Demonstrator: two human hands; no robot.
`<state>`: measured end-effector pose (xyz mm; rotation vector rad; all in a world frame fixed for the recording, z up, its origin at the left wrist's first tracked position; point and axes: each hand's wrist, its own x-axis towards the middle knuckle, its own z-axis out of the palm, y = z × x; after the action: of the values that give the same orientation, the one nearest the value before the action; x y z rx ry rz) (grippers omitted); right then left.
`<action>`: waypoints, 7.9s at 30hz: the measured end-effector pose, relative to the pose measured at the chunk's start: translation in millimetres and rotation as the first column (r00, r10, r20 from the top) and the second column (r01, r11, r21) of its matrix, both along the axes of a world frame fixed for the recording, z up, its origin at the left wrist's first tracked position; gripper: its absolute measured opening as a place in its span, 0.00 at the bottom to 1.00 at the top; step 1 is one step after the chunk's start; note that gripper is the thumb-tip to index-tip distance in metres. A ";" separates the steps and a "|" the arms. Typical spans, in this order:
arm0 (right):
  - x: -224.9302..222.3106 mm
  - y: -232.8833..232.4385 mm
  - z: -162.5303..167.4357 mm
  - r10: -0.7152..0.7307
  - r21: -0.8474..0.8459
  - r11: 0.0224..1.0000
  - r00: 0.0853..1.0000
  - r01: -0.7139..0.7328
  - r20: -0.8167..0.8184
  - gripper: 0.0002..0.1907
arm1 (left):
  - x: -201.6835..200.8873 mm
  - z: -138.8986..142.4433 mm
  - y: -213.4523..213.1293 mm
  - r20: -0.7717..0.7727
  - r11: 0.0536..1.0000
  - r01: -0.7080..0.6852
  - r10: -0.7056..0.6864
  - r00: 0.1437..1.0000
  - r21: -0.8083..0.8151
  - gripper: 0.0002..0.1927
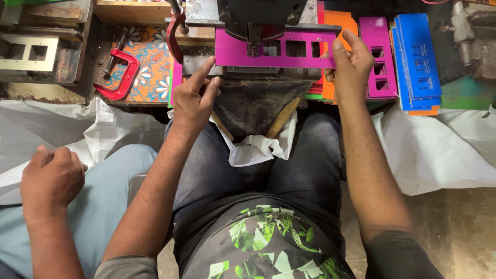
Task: The person repeatedly places colorful plastic sheets under a manual press and punches out rectangular frames. They handle green, orange, red, and pink sheets one at a time, aligning each under the press, operating the lever, and removing the punched pieces.
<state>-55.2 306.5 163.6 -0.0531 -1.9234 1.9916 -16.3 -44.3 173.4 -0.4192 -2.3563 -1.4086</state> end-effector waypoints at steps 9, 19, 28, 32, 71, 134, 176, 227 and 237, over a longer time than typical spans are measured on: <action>-3.4 -8.6 6.9 -0.040 0.049 0.998 0.999 0.038 0.026 0.27 | -0.2 0.9 0.2 0.012 0.999 0.040 -0.040 0.999 0.034 0.21; 72.8 1.5 21.3 0.046 -0.088 0.996 0.977 -0.028 0.206 0.19 | 39.6 27.4 -8.8 0.259 0.968 0.047 -0.113 0.959 0.247 0.17; 172.3 -69.0 11.9 0.543 -0.414 0.831 0.705 -0.372 0.457 0.06 | 83.8 -3.7 -84.6 0.398 0.826 -0.170 -0.070 0.915 0.537 0.12; 156.5 -154.5 -12.9 0.638 -0.600 0.724 0.661 -0.341 0.395 0.10 | 65.0 -9.2 -110.4 0.443 0.491 -0.347 -0.091 0.892 0.799 0.11; 23.9 160.2 -64.2 -0.462 0.976 0.215 0.884 0.038 0.067 0.20 | -101.2 -130.3 -86.3 -0.220 0.605 -0.403 0.356 0.908 -0.686 0.13; 45.6 82.6 -22.3 -0.116 0.053 0.991 0.990 0.120 -0.085 0.30 | 37.8 13.9 102.8 -0.112 0.796 -0.129 0.078 0.991 -0.591 0.38; 40.3 32.7 -33.8 -0.171 0.109 0.975 0.965 0.195 -0.201 0.20 | 35.0 14.7 51.6 -0.065 0.786 -0.158 0.149 0.987 -0.598 0.39; 31.6 -0.3 -41.4 -0.121 0.359 0.901 0.935 0.244 -0.333 0.18 | 12.7 9.4 0.6 -0.207 0.798 -0.166 0.053 0.977 -0.580 0.29; 34.1 -1.1 -37.7 -0.122 0.370 0.896 0.938 0.244 -0.323 0.18 | 14.7 11.9 -0.1 -0.216 0.809 -0.160 0.043 0.976 -0.565 0.29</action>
<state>-21.1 305.4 125.9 0.1537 -2.0054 1.3579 -1.5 -44.4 185.3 -0.5462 -2.5581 -0.5334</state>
